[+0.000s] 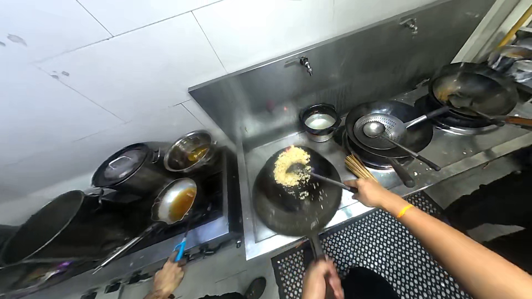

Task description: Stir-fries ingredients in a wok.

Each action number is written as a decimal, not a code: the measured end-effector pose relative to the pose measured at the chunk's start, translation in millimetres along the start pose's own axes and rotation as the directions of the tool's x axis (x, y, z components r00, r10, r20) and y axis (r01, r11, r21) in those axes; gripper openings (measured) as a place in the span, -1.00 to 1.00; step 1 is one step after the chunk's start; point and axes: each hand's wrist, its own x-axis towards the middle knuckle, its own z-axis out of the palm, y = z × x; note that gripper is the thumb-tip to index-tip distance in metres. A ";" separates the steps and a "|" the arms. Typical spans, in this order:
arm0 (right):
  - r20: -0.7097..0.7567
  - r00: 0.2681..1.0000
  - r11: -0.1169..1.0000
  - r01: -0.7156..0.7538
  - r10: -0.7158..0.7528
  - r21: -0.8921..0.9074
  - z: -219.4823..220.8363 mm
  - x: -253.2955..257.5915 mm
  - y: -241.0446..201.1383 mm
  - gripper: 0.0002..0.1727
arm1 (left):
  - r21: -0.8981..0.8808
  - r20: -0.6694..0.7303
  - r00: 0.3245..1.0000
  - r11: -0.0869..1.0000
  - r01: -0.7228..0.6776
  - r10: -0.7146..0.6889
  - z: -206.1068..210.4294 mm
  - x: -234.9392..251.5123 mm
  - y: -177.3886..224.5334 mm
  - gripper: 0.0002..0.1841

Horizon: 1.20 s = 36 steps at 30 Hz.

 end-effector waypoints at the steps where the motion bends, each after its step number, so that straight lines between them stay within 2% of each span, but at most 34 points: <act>1: 0.098 0.995 0.998 -0.021 0.015 0.063 -15.4 -8.6 -1.1 -0.47 | 0.041 -0.033 0.999 0.998 0.040 -0.038 1.4 -17.1 -4.1 -0.92; 4: 0.422 0.905 0.957 -0.169 0.055 0.238 -65.9 -20.6 -7.0 -0.55 | -0.032 -0.071 0.992 0.994 0.102 -0.104 30.0 -24.9 33.9 -0.83; 6: 0.479 0.876 0.937 -0.218 0.065 0.271 -86.4 -8.4 -14.1 -0.51 | -0.170 -0.028 0.995 0.981 0.089 -0.095 45.0 16.6 84.3 -0.79; 8: 0.368 0.925 0.971 -0.168 0.095 0.171 -80.4 11.8 -21.4 -0.48 | -0.241 -0.004 1.000 0.970 0.029 -0.030 36.9 69.5 108.9 -0.86; 9: 0.264 0.958 0.989 -0.135 0.113 0.066 -64.9 21.5 -24.3 -0.51 | -0.228 -0.013 1.000 0.974 0.001 -0.004 26.9 83.7 99.8 -0.88; 11: 0.042 0.993 0.989 -0.107 0.112 -0.102 -19.0 35.1 -18.8 -0.49 | -0.157 -0.031 0.999 0.987 -0.023 0.018 12.7 70.4 54.8 -0.90; 12: -0.036 0.996 0.990 -0.081 0.078 -0.112 1.7 34.5 -12.7 -0.44 | -0.084 -0.043 0.999 0.996 -0.021 0.017 7.8 50.9 32.3 -0.92; 13: -0.066 0.996 0.993 -0.067 0.061 -0.100 13.7 25.8 -10.1 -0.39 | 0.002 -0.059 0.998 1.000 -0.008 0.009 3.2 30.0 15.0 -0.85; 15: -0.058 0.998 0.997 -0.039 0.035 -0.066 11.5 5.0 -9.6 -0.36 | 0.092 -0.125 0.992 0.995 0.038 -0.026 2.1 5.1 9.7 -0.75; 18: -0.061 0.997 0.995 -0.055 0.049 -0.084 -23.1 0.7 -9.3 -0.52 | 0.015 -0.119 0.991 0.998 0.055 -0.052 11.5 16.7 55.9 -0.82; 20: -0.068 0.992 0.980 -0.112 0.101 -0.165 -41.7 25.3 -14.9 -0.57 | -0.047 -0.089 0.996 0.999 0.025 -0.029 11.9 49.6 90.5 -0.83; 22: -0.098 0.988 0.974 -0.139 0.123 -0.178 -35.7 58.9 -27.0 -0.61 | -0.078 -0.073 0.997 0.997 -0.009 0.004 6.7 81.9 107.1 -0.83; 24: -0.074 0.992 0.994 -0.103 0.100 -0.033 -5.6 89.3 -38.0 -0.66 | -0.089 -0.074 0.997 0.996 -0.022 0.016 0.7 102.3 111.1 -0.81; 25: -0.014 0.995 0.990 -0.099 0.101 0.096 9.0 99.9 -43.7 -0.66 | -0.079 -0.079 0.997 0.997 -0.025 0.019 -2.7 108.4 111.4 -0.78; 27: 0.226 0.965 0.912 -0.206 0.130 0.356 10.5 104.4 -59.3 -0.59 | -0.051 -0.071 0.997 0.998 -0.032 0.028 -12.4 115.9 109.5 -0.71; 29: 0.383 0.915 0.886 -0.278 0.127 0.371 -17.7 99.5 -64.3 -0.58 | -0.042 -0.068 0.997 0.999 -0.029 0.026 -22.3 119.0 110.5 -0.69; 33: 0.323 0.928 0.932 -0.271 0.186 0.243 -80.0 79.4 -72.6 -0.59 | -0.027 -0.079 0.997 1.000 -0.003 0.001 -37.5 127.1 115.9 -0.67; 36: 0.278 0.932 0.888 -0.321 0.233 0.329 -64.0 71.5 -64.2 -0.54 | 0.007 -0.074 0.997 1.000 0.020 -0.019 -43.0 128.5 121.3 -0.63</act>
